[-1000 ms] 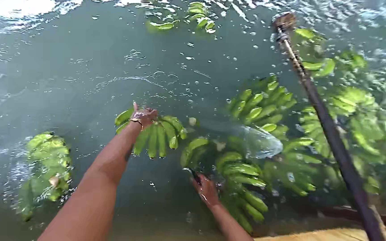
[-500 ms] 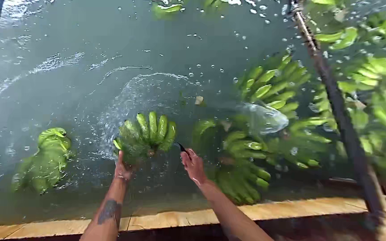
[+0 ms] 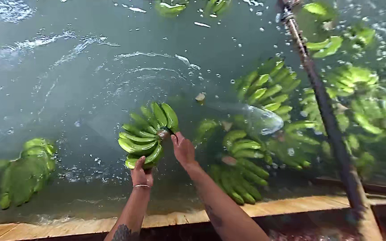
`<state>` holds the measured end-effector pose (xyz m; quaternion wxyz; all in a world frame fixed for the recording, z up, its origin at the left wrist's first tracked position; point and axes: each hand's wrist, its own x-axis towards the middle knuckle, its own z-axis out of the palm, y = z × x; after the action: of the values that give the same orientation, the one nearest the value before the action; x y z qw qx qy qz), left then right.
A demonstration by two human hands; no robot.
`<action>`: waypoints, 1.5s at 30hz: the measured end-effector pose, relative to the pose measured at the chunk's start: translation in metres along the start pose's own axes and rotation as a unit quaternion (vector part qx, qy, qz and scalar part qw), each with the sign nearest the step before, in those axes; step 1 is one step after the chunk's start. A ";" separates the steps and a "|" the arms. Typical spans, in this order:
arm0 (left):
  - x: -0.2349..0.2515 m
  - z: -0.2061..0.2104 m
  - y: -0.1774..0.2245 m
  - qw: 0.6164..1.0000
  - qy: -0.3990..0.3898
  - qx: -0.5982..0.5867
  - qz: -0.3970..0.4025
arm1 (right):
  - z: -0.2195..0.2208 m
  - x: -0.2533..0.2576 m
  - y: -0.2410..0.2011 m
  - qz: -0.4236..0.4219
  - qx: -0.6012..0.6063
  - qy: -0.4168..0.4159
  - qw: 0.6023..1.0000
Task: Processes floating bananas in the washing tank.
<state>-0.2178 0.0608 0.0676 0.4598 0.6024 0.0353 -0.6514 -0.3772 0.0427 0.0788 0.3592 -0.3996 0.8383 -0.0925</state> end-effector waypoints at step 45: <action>0.008 0.017 0.011 1.000 -0.024 -0.004 0.018 | -0.005 -0.044 0.007 0.018 0.420 -0.210 0.883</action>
<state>-0.2224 0.0399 0.0709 0.4748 0.5853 0.0161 -0.6570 -0.3658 0.0787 0.1024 0.6628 -0.2062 0.6330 -0.3428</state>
